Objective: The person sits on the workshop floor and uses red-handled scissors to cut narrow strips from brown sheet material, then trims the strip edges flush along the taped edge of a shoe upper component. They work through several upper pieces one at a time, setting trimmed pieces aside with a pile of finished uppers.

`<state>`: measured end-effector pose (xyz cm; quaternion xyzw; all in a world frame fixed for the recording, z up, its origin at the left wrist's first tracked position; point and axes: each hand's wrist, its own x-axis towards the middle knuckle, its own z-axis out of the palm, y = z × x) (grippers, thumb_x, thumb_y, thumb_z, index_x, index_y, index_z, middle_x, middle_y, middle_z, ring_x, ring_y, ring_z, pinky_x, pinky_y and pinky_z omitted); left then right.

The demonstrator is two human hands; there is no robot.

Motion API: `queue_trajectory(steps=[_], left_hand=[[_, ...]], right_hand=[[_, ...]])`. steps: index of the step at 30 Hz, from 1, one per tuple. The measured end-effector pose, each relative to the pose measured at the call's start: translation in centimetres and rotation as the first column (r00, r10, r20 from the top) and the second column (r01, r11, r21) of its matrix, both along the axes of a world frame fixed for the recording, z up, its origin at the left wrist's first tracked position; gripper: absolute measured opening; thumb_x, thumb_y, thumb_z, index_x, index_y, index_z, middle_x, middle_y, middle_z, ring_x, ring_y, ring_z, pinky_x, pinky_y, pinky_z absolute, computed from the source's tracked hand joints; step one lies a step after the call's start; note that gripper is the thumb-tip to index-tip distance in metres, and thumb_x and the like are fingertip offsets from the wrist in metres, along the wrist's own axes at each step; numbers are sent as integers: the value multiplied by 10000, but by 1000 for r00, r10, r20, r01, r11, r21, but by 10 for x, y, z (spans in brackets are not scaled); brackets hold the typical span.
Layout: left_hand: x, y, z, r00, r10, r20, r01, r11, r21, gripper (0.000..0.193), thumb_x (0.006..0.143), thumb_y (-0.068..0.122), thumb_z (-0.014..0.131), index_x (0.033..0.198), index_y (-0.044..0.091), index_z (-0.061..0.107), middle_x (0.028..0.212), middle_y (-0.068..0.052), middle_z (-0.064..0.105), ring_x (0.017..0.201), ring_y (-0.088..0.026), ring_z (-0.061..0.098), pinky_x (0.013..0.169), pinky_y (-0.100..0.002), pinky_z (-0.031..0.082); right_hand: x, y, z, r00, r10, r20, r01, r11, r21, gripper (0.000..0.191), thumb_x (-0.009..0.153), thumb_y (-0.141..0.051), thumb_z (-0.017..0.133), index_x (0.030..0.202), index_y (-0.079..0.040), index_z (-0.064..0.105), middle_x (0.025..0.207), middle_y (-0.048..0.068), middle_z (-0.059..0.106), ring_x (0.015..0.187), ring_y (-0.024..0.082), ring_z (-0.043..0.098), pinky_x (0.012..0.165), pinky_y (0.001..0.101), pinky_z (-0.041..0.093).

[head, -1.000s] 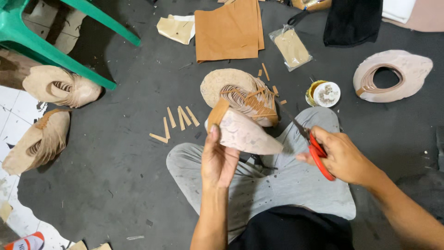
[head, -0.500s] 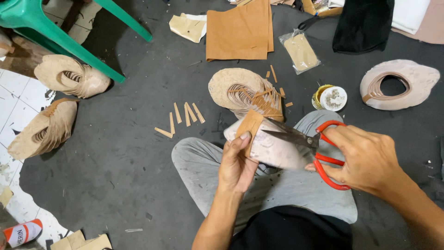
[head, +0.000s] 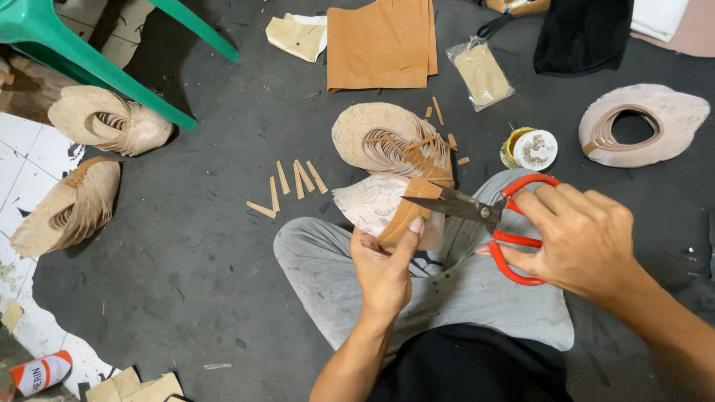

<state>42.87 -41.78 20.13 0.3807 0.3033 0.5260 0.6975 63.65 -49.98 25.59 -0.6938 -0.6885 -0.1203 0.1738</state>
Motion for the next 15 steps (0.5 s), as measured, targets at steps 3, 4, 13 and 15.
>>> queue_trajectory(steps=[3,4,13,15], left_hand=[[-1,1,2,997,-2,-79,4,1000,28,398,900,-42,747,1259,-69,578,1192,-132,713,1069,-171,694,949,-318,555],[-2,2,3,996,-5,-88,8,999,40,391,909,-42,750,1262,-80,584,1190,-138,715,1067,-175,694,955,-320,555],[-9,11,11,993,-86,-83,92,993,72,540,882,-69,729,1362,-26,487,1261,-128,671,1157,-185,670,1024,-339,540],[-11,16,13,993,-115,-28,117,991,64,586,872,-87,717,1389,-11,452,1285,-129,658,1190,-196,663,1054,-356,534]], right_hand=[[1,1,0,999,20,43,-21,1000,19,672,585,-667,843,851,-66,704,674,41,616,592,222,586,525,357,367],[2,1,-1,998,29,46,-31,999,24,684,583,-681,842,844,-64,704,650,38,607,571,221,574,520,360,350],[16,-6,-18,985,61,-163,-80,990,-115,600,575,-591,878,797,-72,676,601,61,634,478,275,557,509,372,424],[17,-9,-23,985,-1,-174,-34,980,-197,616,559,-594,907,806,-83,669,586,74,630,480,296,567,506,396,442]])
